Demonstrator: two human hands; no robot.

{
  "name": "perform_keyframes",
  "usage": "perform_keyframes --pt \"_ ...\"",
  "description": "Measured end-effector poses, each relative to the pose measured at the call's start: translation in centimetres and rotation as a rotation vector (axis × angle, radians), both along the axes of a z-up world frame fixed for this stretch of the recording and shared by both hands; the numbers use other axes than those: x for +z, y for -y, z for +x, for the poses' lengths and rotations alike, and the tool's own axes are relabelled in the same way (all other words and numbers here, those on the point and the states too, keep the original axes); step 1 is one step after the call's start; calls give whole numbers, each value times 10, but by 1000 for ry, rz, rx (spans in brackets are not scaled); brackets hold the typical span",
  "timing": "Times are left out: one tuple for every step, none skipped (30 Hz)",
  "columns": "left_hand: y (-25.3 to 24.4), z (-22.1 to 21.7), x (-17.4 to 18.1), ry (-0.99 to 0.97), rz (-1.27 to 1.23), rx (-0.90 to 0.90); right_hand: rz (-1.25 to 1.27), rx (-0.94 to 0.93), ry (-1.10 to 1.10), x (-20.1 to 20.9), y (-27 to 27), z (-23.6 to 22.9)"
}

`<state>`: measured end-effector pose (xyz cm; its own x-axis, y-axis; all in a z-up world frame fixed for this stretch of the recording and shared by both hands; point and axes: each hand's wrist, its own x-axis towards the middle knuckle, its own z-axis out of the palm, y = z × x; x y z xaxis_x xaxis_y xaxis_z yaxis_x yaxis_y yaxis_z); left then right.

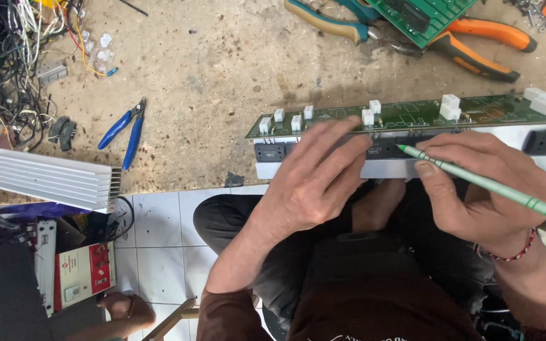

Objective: The person applies a green substance to the black components on a circuit board using a green pen-like tool. They systematically move along the board, applying the substance to each component in sequence.

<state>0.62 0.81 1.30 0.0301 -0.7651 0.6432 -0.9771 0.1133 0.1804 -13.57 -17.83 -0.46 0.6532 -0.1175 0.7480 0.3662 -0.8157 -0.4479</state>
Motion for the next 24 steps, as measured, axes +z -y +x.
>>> perform_keyframes --pt "0 1 0 45 -57 54 9 5 8 -2 1 0" --pt "-1 3 0 91 -113 105 19 6 16 -4 2 0" --pt "-3 4 4 90 -112 103 21 4 15 -3 1 0" --pt "-5 5 8 70 -75 95 42 -12 4 -2 1 0" --pt "-7 7 12 50 -38 88 63 -28 -8 -1 0 1" --pt "-7 8 10 52 -39 90 62 -26 -6 1 0 1" --pt "-7 9 7 41 -30 92 40 -8 -8 2 1 1" --pt "-7 10 5 30 -23 95 16 10 -10 3 1 2" --pt "-9 10 4 32 -25 98 14 14 -8 3 2 2" --pt "-9 10 3 24 -18 100 -2 6 -13 3 2 1" --pt "-9 10 3 16 -11 102 -18 -2 -18 2 3 1" --pt "-9 10 3 14 -11 102 -18 -2 -20 2 3 0" --pt "-9 10 4 9 -8 97 -8 6 -27 1 4 -1" --pt "-9 10 5 7 -7 95 1 17 -31 0 4 -1" --pt "-9 11 5 6 -9 96 -1 18 -31 6 2 -1" --pt "-10 11 5 2 4 78 -9 33 -52 12 0 0" --pt "-11 11 5 -2 17 61 -16 48 -73 18 -2 1" --pt "-11 12 5 -3 16 64 -17 51 -74 24 -4 4" --pt "-10 12 5 6 3 52 -72 72 -91 30 -6 8" --pt "-9 12 5 16 -12 37 -129 90 -107 37 -8 11" --pt "-10 12 4 15 -15 37 -131 89 -108 35 -6 12" --pt "-10 12 3 18 -15 35 -135 99 -140 33 -4 15" --pt "-10 13 3 22 -16 34 -139 108 -173 31 -3 17" --pt "-10 13 0 22 -22 36 -145 109 -172 32 -3 18"
